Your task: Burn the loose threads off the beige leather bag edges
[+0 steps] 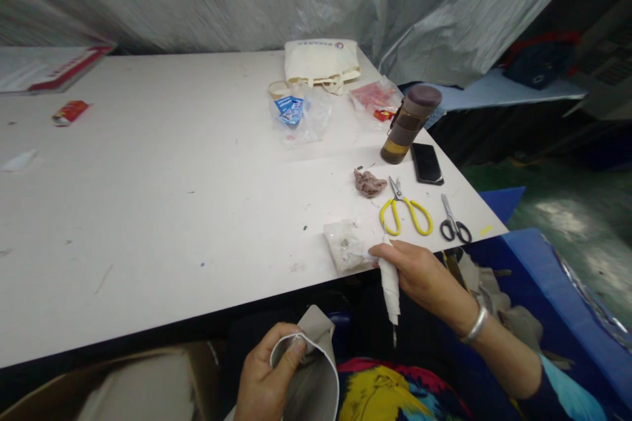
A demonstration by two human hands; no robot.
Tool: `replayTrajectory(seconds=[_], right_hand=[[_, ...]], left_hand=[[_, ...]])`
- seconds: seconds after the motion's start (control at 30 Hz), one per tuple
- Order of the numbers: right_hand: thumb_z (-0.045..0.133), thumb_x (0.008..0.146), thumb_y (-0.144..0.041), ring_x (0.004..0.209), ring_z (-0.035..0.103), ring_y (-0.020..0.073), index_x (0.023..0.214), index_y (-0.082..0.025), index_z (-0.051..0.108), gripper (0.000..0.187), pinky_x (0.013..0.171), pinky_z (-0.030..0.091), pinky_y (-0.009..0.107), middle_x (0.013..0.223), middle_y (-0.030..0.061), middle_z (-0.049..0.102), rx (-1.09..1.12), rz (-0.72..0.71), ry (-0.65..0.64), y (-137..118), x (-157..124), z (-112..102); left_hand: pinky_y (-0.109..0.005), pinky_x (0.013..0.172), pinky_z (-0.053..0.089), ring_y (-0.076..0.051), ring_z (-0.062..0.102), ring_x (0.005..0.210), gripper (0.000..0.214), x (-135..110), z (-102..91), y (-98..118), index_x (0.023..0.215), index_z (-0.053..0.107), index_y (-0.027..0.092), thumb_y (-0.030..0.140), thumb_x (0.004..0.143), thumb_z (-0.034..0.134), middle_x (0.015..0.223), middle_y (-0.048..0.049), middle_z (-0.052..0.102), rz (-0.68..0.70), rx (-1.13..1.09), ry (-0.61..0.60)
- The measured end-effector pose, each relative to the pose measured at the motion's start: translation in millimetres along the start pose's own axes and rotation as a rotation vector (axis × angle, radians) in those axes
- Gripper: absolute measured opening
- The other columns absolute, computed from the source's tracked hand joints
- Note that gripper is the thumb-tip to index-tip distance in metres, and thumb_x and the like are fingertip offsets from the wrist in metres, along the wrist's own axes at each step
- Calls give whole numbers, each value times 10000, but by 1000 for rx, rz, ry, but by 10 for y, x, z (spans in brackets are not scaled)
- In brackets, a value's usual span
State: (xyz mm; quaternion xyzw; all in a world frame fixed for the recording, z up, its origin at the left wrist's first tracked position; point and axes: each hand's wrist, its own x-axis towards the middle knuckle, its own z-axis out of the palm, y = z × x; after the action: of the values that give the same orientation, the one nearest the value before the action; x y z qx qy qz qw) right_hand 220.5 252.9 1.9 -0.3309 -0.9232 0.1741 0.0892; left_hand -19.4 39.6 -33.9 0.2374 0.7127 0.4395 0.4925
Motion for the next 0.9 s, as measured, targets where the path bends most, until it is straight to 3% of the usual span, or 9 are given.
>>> replayTrajectory(seconds=[0.57, 0.9], right_hand=[[483, 863, 41, 770, 606, 168, 1097, -233, 657, 401, 722, 465, 259, 861, 31, 655, -102, -45, -46, -27, 48, -51], [491, 798, 85, 702, 531, 183, 980, -220, 623, 379, 649, 371, 297, 765, 22, 589, -325, -103, -57, -167, 131, -169]], left_hand=[[-250, 669, 502, -210, 628, 697, 429, 1, 13, -8, 765, 753, 188, 614, 746, 800, 705, -25, 694, 2, -28, 27], [-238, 680, 504, -204, 643, 712, 387, -2, 9, -24, 778, 765, 193, 577, 762, 806, 728, -19, 714, 14, -14, 38]])
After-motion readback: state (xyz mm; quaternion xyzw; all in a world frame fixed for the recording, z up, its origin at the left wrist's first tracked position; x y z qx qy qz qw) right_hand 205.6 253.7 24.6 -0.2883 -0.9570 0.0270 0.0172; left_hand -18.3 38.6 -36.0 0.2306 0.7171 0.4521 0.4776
